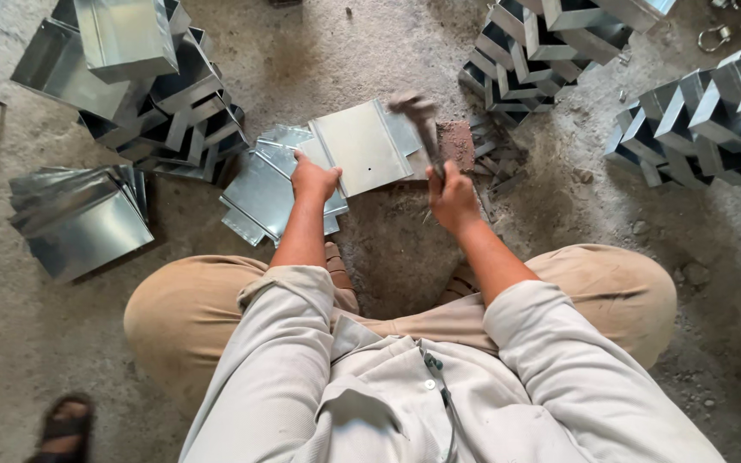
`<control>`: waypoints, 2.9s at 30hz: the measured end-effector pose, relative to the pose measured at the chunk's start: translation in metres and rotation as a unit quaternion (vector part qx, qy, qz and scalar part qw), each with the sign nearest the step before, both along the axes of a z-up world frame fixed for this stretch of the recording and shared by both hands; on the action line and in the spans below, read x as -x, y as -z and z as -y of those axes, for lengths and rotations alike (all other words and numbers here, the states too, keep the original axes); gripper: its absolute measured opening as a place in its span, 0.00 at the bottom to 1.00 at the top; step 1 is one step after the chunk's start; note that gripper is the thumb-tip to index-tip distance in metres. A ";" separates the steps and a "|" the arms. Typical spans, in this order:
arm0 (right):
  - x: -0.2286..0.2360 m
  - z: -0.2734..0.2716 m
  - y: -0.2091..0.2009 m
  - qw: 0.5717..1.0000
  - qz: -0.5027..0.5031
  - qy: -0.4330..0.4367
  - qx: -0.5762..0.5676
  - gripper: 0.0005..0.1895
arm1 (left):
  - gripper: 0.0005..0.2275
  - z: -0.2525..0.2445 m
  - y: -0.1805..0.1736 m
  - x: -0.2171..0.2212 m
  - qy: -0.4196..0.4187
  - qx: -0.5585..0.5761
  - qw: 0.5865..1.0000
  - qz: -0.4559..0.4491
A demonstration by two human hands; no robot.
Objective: The person sits on the floor and uses a hammer to strike a small metal plate resting on a brick. They repeatedly hammer the plate, occasionally adjusting its position, while surrounded by stacks of similar metal components.
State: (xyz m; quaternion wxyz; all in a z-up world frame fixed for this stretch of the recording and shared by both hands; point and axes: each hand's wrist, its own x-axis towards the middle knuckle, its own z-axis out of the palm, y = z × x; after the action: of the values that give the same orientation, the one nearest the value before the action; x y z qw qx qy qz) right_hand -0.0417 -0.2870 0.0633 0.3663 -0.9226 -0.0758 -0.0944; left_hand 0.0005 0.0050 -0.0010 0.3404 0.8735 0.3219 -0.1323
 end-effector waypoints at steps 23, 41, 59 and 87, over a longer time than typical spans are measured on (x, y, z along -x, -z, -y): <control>-0.011 -0.009 -0.015 0.997 -0.053 0.013 -0.050 0.25 | 0.54 -0.006 0.013 0.006 0.049 -0.041 0.998 -0.014; -0.026 -0.009 0.001 0.990 0.076 -0.029 -0.115 0.18 | 0.54 -0.003 -0.019 0.012 0.066 -0.061 0.995 -0.039; -0.025 0.015 -0.085 0.933 0.288 -0.112 -0.187 0.13 | 0.50 0.009 -0.086 0.008 0.058 -0.073 0.995 -0.025; -0.034 0.009 -0.010 0.990 0.050 0.004 -0.131 0.12 | 0.50 0.024 -0.104 0.024 0.056 -0.095 0.992 -0.058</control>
State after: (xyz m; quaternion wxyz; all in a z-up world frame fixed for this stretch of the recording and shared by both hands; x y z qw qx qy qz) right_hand -0.0079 -0.2957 0.0729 0.4796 -0.8610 -0.0771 -0.1507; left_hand -0.0233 -0.0185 0.1026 0.2290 0.9093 0.3029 -0.1705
